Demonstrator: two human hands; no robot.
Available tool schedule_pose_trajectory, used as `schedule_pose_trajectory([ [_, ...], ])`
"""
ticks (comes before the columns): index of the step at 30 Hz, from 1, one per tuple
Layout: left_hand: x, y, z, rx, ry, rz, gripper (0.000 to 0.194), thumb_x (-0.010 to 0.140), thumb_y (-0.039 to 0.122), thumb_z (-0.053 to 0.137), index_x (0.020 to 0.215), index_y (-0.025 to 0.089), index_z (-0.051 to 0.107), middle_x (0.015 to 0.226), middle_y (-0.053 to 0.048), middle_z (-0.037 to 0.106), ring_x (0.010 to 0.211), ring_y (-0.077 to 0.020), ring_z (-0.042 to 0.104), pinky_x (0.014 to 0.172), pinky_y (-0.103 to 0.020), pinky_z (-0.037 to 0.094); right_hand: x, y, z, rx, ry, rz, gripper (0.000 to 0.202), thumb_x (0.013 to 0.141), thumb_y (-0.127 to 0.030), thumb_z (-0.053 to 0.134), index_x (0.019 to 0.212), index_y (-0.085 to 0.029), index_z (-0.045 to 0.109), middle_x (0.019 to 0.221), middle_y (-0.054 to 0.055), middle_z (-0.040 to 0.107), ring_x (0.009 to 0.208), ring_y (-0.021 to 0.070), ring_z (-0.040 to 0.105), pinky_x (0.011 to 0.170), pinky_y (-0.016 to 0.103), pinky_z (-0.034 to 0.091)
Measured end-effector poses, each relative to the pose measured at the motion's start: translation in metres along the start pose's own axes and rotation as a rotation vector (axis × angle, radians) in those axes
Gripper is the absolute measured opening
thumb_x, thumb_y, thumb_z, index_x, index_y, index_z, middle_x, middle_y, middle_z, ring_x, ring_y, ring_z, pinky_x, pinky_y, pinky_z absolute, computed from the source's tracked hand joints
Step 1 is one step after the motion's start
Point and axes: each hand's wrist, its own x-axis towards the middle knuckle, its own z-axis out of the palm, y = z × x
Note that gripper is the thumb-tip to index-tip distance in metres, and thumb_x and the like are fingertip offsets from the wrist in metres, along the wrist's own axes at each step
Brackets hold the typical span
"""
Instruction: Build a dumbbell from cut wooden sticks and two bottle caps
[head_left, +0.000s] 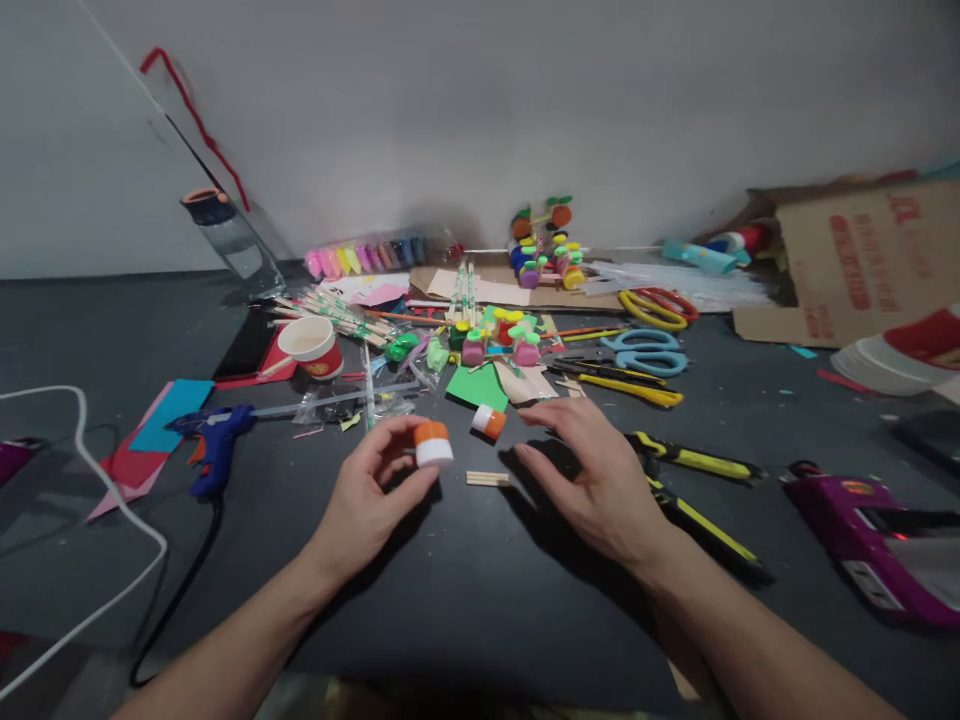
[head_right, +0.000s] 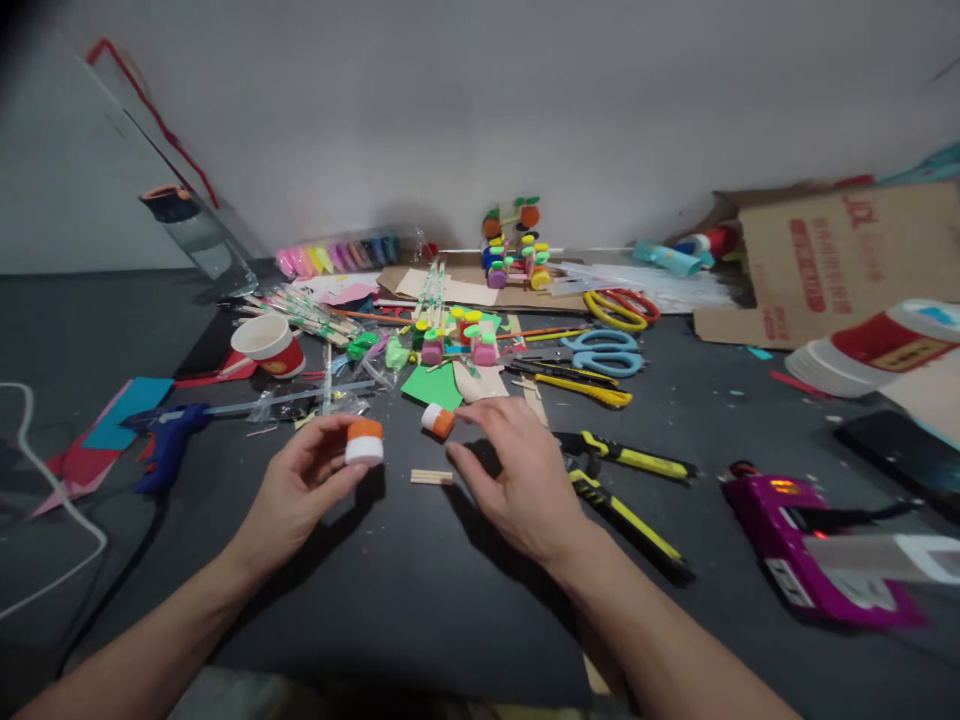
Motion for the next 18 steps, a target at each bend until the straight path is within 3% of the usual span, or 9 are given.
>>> schedule_pose_trajectory([
  [3,0.002,-0.001,-0.002,0.012,0.030,-0.006,0.039,0.083,0.028,0.073,0.119,0.025,0.058,0.119,-0.004,0.064,0.109,-0.0170,0.063,0.092,-0.028,0.051,-0.002,0.003,0.001,-0.048,-0.133,-0.032,0.011,0.094,-0.021,0.062,0.103,-0.016,0.065,0.101,0.010,0.064,0.095,0.0259,0.056,0.084,0.042,0.048],
  [8,0.000,-0.002,0.000,0.034,-0.015,-0.008,0.033,0.082,0.023,0.072,0.113,0.024,0.059,0.110,-0.002,0.066,0.100,-0.0143,0.064,0.089,-0.028,0.052,-0.005,-0.003,0.011,-0.105,-0.320,-0.075,0.006,0.091,-0.020,0.065,0.093,-0.016,0.068,0.098,0.011,0.063,0.094,0.0273,0.053,0.082,0.042,0.048],
  [14,-0.001,-0.004,0.002,0.089,-0.062,0.001,0.036,0.083,0.018,0.069,0.117,0.024,0.059,0.114,-0.003,0.064,0.102,-0.0141,0.064,0.091,-0.029,0.051,-0.004,-0.006,0.015,-0.127,-0.337,-0.048,0.016,0.096,-0.017,0.056,0.084,-0.015,0.066,0.093,0.012,0.063,0.089,0.0269,0.051,0.077,0.042,0.047],
  [18,0.000,-0.003,0.003,0.128,-0.088,0.037,0.030,0.083,0.017,0.066,0.112,0.021,0.060,0.114,-0.004,0.064,0.101,-0.0150,0.064,0.091,-0.030,0.052,-0.005,-0.005,0.013,-0.065,-0.289,-0.007,0.011,0.096,-0.018,0.056,0.097,-0.015,0.066,0.098,0.011,0.064,0.092,0.0264,0.053,0.081,0.042,0.047],
])
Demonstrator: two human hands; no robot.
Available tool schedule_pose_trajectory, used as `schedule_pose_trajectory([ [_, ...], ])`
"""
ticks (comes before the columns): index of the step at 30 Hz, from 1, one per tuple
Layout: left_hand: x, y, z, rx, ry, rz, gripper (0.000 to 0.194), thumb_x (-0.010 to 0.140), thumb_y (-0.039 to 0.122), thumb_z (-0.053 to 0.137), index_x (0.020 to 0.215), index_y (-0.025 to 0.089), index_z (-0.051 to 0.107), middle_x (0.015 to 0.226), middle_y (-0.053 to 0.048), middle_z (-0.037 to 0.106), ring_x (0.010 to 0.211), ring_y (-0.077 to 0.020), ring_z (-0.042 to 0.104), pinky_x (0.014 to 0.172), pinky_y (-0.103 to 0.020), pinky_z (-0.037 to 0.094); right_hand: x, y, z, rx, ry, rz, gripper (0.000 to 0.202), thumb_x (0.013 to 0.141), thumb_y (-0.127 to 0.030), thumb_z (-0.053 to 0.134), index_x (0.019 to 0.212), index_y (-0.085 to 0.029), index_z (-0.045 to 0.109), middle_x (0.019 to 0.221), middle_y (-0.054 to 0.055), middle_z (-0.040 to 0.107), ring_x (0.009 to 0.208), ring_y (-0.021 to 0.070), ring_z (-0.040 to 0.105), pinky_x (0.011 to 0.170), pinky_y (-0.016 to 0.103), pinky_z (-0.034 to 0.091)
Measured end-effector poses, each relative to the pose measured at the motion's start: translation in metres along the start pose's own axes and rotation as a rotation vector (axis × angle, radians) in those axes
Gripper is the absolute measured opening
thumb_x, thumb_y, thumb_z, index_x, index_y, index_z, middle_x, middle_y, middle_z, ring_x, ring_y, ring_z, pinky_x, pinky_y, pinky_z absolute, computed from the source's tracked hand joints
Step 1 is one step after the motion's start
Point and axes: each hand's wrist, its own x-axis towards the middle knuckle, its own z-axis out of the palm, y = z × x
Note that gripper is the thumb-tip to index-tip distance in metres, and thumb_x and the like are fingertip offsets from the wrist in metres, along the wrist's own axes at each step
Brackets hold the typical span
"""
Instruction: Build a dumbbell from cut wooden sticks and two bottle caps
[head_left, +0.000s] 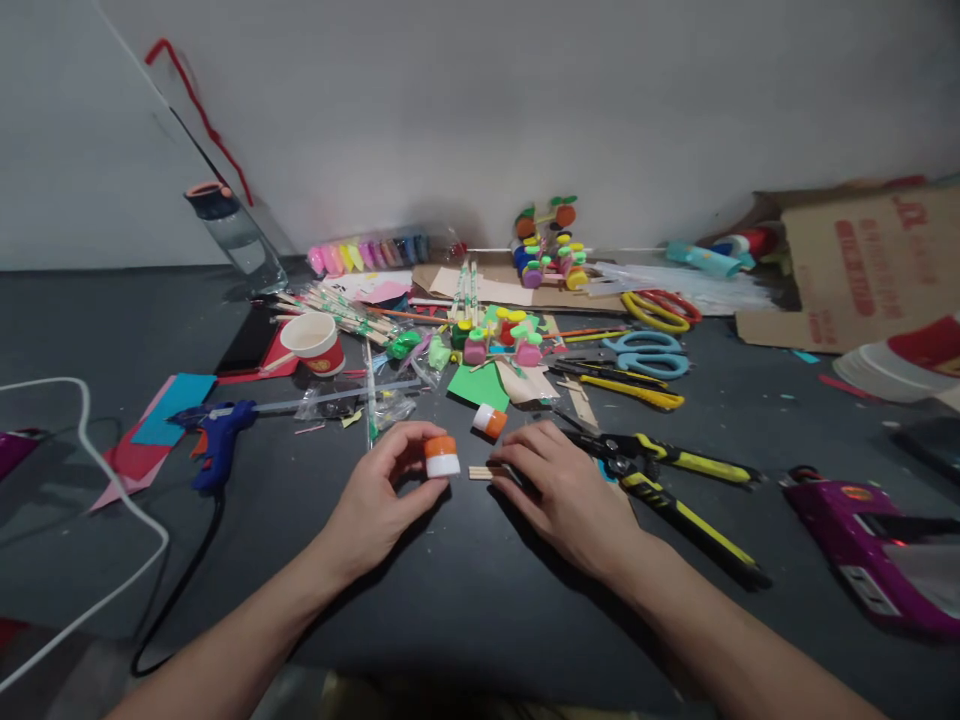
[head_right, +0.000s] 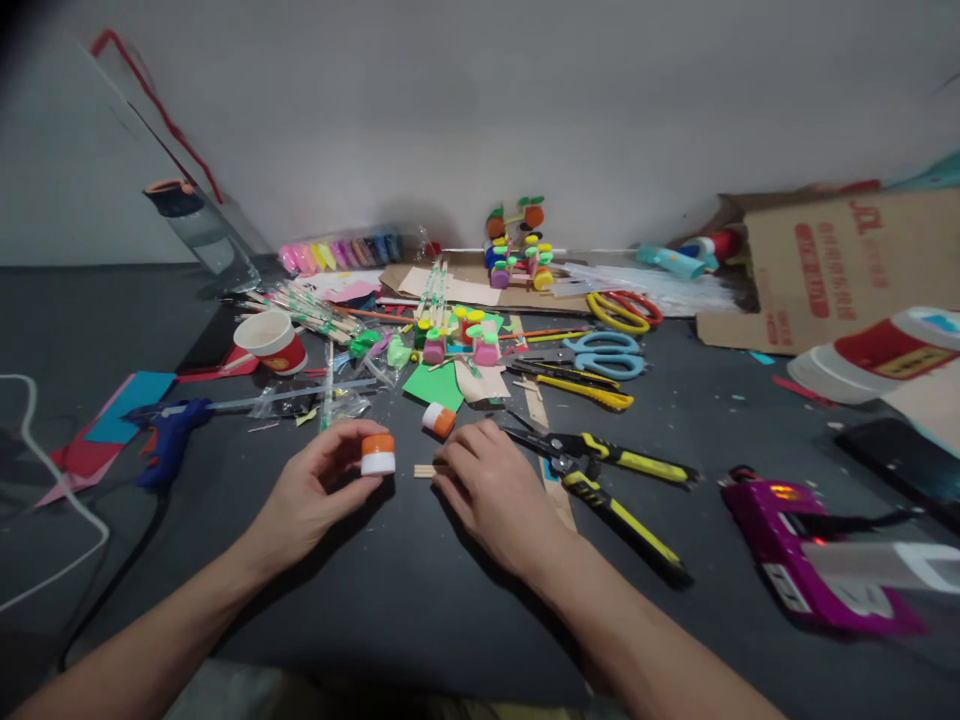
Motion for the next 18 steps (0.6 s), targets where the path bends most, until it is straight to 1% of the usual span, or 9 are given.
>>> schedule_pose_trajectory([
  [3,-0.001,0.000,0.000,0.028,-0.003,0.036,0.030,0.084,0.015,0.064,0.113,0.021,0.058,0.113,-0.005,0.065,0.100,-0.0160,0.065,0.089,-0.031,0.053,-0.001,0.002,0.000,0.071,0.046,0.017,0.013,0.098,-0.021,0.055,0.106,-0.017,0.063,0.103,0.009,0.065,0.095,0.0240,0.056,0.084,0.039,0.048],
  [7,-0.002,0.001,-0.001,0.110,0.016,0.127,0.032,0.083,0.012,0.064,0.113,0.021,0.059,0.111,-0.005,0.066,0.100,-0.0173,0.065,0.089,-0.033,0.053,-0.002,0.003,-0.003,0.145,0.100,0.041,0.012,0.100,-0.024,0.054,0.109,-0.020,0.061,0.105,0.007,0.065,0.097,0.0203,0.061,0.085,0.035,0.050],
  [11,-0.005,0.005,-0.005,0.200,0.042,0.259,0.031,0.082,0.009,0.064,0.110,0.021,0.061,0.112,-0.006,0.066,0.103,-0.0185,0.063,0.090,-0.032,0.051,0.003,-0.002,-0.015,0.167,0.140,0.054,0.015,0.100,-0.024,0.053,0.113,-0.023,0.061,0.103,0.005,0.066,0.093,0.0179,0.064,0.080,0.030,0.052],
  [13,-0.007,0.006,-0.008,0.222,0.050,0.323,0.030,0.083,0.008,0.063,0.109,0.021,0.061,0.111,-0.006,0.066,0.103,-0.0182,0.062,0.091,-0.032,0.050,0.007,-0.006,-0.026,0.159,0.124,0.039,0.018,0.099,-0.025,0.054,0.115,-0.025,0.061,0.104,0.004,0.067,0.092,0.0175,0.065,0.078,0.028,0.051],
  [15,-0.009,0.007,-0.010,0.226,0.057,0.380,0.030,0.084,0.007,0.063,0.111,0.021,0.060,0.112,-0.006,0.066,0.104,-0.0178,0.062,0.091,-0.031,0.050,0.012,-0.011,-0.037,0.142,0.091,0.026,0.018,0.098,-0.028,0.056,0.115,-0.027,0.063,0.106,0.003,0.069,0.094,0.0181,0.066,0.081,0.029,0.051],
  [18,-0.011,0.006,-0.012,0.208,0.088,0.459,0.034,0.085,0.007,0.062,0.115,0.022,0.059,0.114,-0.007,0.065,0.106,-0.0176,0.062,0.093,-0.031,0.049,0.023,-0.020,-0.048,0.171,0.042,0.077,0.018,0.096,-0.033,0.057,0.109,-0.027,0.067,0.106,0.004,0.071,0.095,0.0205,0.066,0.082,0.031,0.050],
])
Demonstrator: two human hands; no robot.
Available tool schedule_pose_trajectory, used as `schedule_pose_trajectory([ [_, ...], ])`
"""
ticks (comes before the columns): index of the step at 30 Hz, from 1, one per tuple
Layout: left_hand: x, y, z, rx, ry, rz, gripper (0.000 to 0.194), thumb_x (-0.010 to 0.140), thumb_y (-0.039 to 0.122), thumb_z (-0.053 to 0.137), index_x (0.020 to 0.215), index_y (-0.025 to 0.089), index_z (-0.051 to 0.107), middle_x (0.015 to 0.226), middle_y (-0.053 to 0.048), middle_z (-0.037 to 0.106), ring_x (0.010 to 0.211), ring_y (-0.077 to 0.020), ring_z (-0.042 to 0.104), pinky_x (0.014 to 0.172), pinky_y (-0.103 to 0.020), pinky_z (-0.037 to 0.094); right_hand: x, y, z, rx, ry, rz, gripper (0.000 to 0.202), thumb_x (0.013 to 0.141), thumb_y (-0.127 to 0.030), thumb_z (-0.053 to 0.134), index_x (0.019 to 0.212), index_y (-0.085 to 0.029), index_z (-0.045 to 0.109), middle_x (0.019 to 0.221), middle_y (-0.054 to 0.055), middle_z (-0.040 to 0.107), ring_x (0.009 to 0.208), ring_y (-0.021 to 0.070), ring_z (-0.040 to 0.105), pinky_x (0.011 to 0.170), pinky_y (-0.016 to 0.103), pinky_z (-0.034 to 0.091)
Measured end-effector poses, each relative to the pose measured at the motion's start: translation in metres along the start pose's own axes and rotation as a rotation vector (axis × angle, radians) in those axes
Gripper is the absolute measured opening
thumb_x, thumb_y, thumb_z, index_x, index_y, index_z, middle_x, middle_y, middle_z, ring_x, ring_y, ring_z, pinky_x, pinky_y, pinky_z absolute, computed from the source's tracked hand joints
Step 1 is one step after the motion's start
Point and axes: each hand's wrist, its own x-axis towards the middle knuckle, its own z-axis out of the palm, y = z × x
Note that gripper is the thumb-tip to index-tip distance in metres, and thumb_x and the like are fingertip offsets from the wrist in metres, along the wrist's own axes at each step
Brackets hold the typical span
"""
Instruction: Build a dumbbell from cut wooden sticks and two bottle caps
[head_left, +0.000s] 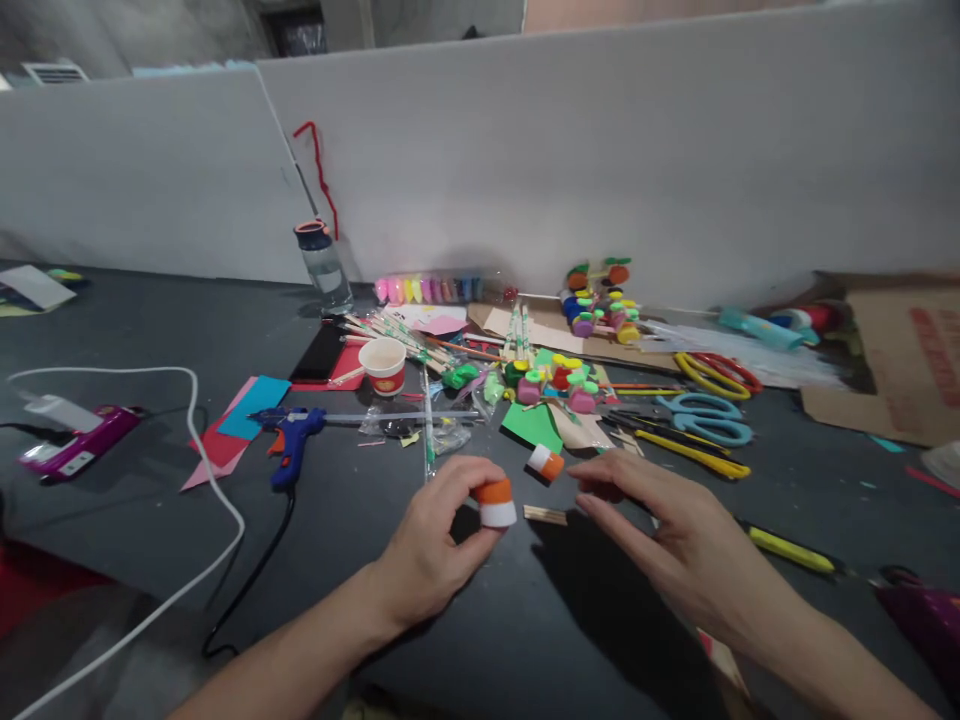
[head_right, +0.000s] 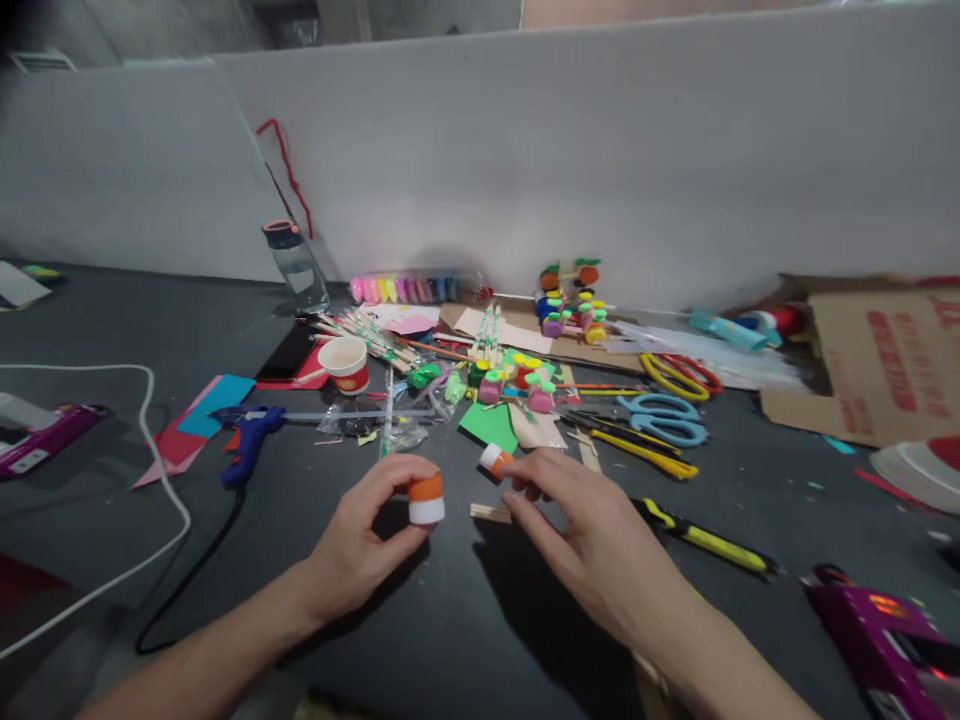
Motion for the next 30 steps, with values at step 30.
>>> schedule_pose_trajectory([
  [30,-0.046,0.003,-0.082,0.116,0.473,-0.130,0.040,0.086,0.012,0.067,0.120,0.030,0.057,0.122,-0.002,0.061,0.118,-0.0193,0.057,0.104,-0.034,0.046,0.123,-0.097,0.160,0.899,-0.509,0.337,0.039,0.100,-0.051,0.050,0.105,-0.014,0.063,0.089,0.003,0.065,0.072,0.0145,0.063,0.066,0.032,0.056],
])
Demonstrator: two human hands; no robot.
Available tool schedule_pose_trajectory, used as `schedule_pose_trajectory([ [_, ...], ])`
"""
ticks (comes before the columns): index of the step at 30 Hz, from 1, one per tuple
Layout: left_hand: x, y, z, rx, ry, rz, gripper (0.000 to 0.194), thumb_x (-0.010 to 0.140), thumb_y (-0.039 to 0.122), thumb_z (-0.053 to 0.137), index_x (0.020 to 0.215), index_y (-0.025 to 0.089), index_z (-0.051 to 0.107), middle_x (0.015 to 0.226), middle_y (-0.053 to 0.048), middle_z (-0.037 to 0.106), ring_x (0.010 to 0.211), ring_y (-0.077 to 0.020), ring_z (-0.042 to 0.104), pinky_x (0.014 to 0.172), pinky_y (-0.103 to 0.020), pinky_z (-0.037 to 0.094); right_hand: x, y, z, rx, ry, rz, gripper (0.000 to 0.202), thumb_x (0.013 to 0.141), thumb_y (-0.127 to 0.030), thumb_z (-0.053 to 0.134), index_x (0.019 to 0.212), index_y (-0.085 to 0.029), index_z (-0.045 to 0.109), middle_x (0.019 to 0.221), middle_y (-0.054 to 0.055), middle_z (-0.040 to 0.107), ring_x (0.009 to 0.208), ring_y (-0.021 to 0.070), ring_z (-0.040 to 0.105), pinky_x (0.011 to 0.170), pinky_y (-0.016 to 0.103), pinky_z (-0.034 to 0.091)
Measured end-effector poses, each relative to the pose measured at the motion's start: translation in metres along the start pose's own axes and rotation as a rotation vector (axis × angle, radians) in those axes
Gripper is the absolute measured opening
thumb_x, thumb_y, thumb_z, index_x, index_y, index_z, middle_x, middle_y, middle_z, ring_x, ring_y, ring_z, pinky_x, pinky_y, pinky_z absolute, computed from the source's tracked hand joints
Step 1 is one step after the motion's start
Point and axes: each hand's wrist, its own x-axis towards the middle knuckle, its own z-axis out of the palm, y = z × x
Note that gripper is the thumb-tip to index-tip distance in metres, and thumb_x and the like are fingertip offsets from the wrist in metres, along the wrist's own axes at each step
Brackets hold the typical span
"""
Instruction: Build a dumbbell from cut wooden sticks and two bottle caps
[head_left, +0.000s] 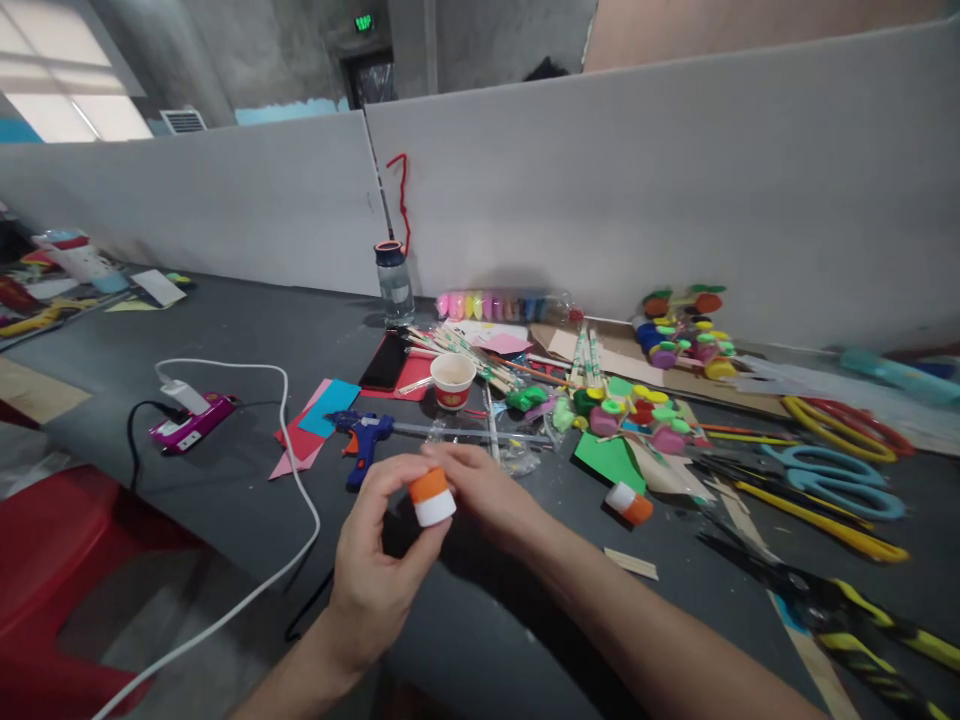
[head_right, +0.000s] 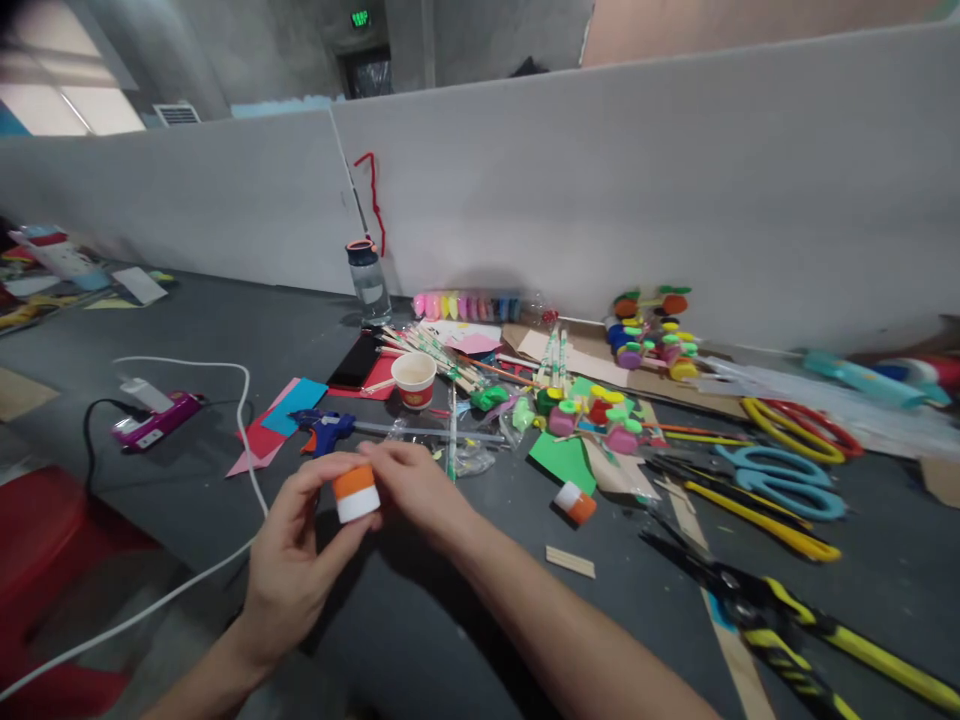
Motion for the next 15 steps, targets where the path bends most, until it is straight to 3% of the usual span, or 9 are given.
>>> schedule_pose_trajectory([
  [2,0.006,0.000,0.007,0.044,-0.060,0.032,0.039,0.086,0.011,0.066,0.119,0.029,0.057,0.121,-0.004,0.061,0.118,-0.0209,0.056,0.104,-0.038,0.045,-0.025,-0.002,-0.010,0.147,-0.011,-0.020,0.056,0.098,-0.066,0.038,0.103,-0.016,0.063,0.081,0.002,0.062,0.064,0.0137,0.061,0.061,0.031,0.055],
  [3,0.009,0.002,0.011,0.065,-0.104,0.051,0.038,0.085,0.010,0.065,0.117,0.028,0.057,0.121,-0.004,0.061,0.117,-0.0216,0.056,0.104,-0.039,0.045,-0.037,-0.002,-0.014,0.201,-0.021,-0.026,0.059,0.093,-0.071,0.042,0.101,-0.016,0.063,0.079,0.002,0.061,0.063,0.0140,0.060,0.061,0.032,0.055],
  [6,0.015,0.011,0.023,0.099,-0.304,0.116,0.041,0.082,0.007,0.063,0.117,0.026,0.058,0.122,-0.007,0.063,0.120,-0.0238,0.056,0.104,-0.042,0.046,-0.064,0.002,-0.024,0.286,0.019,-0.034,0.049,0.081,-0.064,0.067,0.095,-0.017,0.063,0.082,0.002,0.062,0.069,0.0146,0.060,0.062,0.028,0.053],
  [9,0.026,0.018,0.025,0.141,-0.524,0.129,0.056,0.080,0.020,0.072,0.131,0.024,0.052,0.134,-0.011,0.060,0.127,-0.0277,0.054,0.108,-0.045,0.045,-0.084,0.012,-0.034,0.303,0.139,-0.025,0.043,0.081,-0.057,0.072,0.097,-0.018,0.064,0.086,0.003,0.064,0.072,0.0145,0.061,0.064,0.026,0.051],
  [11,0.042,0.015,0.019,0.230,-0.513,0.076,0.062,0.081,0.030,0.074,0.137,0.024,0.048,0.137,-0.012,0.059,0.126,-0.0275,0.057,0.106,-0.044,0.048,-0.094,0.020,-0.043,0.292,0.215,-0.004,0.044,0.082,-0.058,0.070,0.103,-0.020,0.064,0.084,0.003,0.064,0.066,0.0144,0.061,0.058,0.026,0.049],
  [13,0.067,0.003,0.009,0.397,-0.370,0.021,0.045,0.091,0.033,0.061,0.133,0.022,0.051,0.135,-0.011,0.061,0.124,-0.0240,0.058,0.105,-0.041,0.048,-0.103,0.027,-0.052,0.265,0.287,0.011,0.045,0.082,-0.059,0.070,0.105,-0.020,0.064,0.077,0.001,0.063,0.061,0.0144,0.059,0.054,0.025,0.047],
  [15,0.098,-0.016,-0.002,0.523,-0.261,-0.038,0.041,0.093,0.031,0.058,0.131,0.015,0.053,0.136,-0.015,0.058,0.127,-0.0265,0.055,0.108,-0.045,0.043,-0.108,0.032,-0.058,0.232,0.349,0.013,0.046,0.080,-0.059,0.072,0.103,-0.020,0.065,0.072,0.000,0.061,0.061,0.0152,0.058,0.054,0.026,0.047],
])
